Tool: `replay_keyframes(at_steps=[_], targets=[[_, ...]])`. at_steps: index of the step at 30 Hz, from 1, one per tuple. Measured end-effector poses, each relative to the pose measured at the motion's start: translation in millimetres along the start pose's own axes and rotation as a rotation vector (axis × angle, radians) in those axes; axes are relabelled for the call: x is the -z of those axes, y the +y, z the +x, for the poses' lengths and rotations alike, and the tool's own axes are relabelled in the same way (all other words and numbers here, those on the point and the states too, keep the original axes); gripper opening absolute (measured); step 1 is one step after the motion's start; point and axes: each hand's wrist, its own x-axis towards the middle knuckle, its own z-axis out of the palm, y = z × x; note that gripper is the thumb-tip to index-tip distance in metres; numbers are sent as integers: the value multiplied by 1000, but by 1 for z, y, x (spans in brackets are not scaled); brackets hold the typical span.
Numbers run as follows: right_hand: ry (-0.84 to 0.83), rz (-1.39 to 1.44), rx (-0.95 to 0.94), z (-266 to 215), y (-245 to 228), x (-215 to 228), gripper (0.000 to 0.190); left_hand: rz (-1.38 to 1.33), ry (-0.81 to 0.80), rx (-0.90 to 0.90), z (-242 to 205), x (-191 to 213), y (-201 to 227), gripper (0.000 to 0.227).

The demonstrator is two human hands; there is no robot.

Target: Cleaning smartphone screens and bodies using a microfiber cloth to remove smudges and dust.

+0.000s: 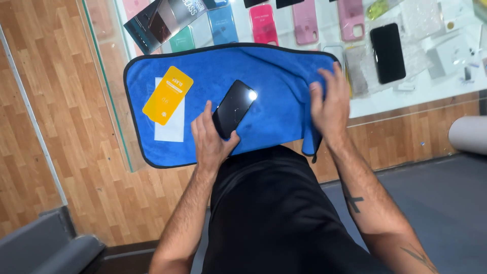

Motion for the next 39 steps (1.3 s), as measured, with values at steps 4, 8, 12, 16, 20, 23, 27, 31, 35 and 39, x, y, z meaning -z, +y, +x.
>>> replay_keyframes(at_steps=[4,8,12,16,20,23,27,31,35,39], targets=[[-165,-148,-243,27,28,13,44,-15,-14,46,-8,0,-2,86],[-212,-113,-183,50,59,-1,35,-15,-34,84,-5,1,0,90],[-144,-136,39,76,75,-1,29,11,-27,112,-11,-3,4,92],[41,-81,197,88,49,8,32,27,13,119,-14,-7,9,95],[-37,3,218,61,15,-2,27,51,69,185,-18,-15,22,92],[-322,-20,102,37,17,-19,52,98,124,194,-19,-25,32,90],[-279,-93,183,26,27,-26,61,164,163,237,-18,-38,51,92],[-261,-102,194,26,29,-28,61,204,164,281,-15,-53,67,96],[-252,-114,214,25,30,-25,61,223,173,253,-16,-62,76,94],[-249,-88,218,23,45,-28,57,200,238,221,-14,-61,78,93]])
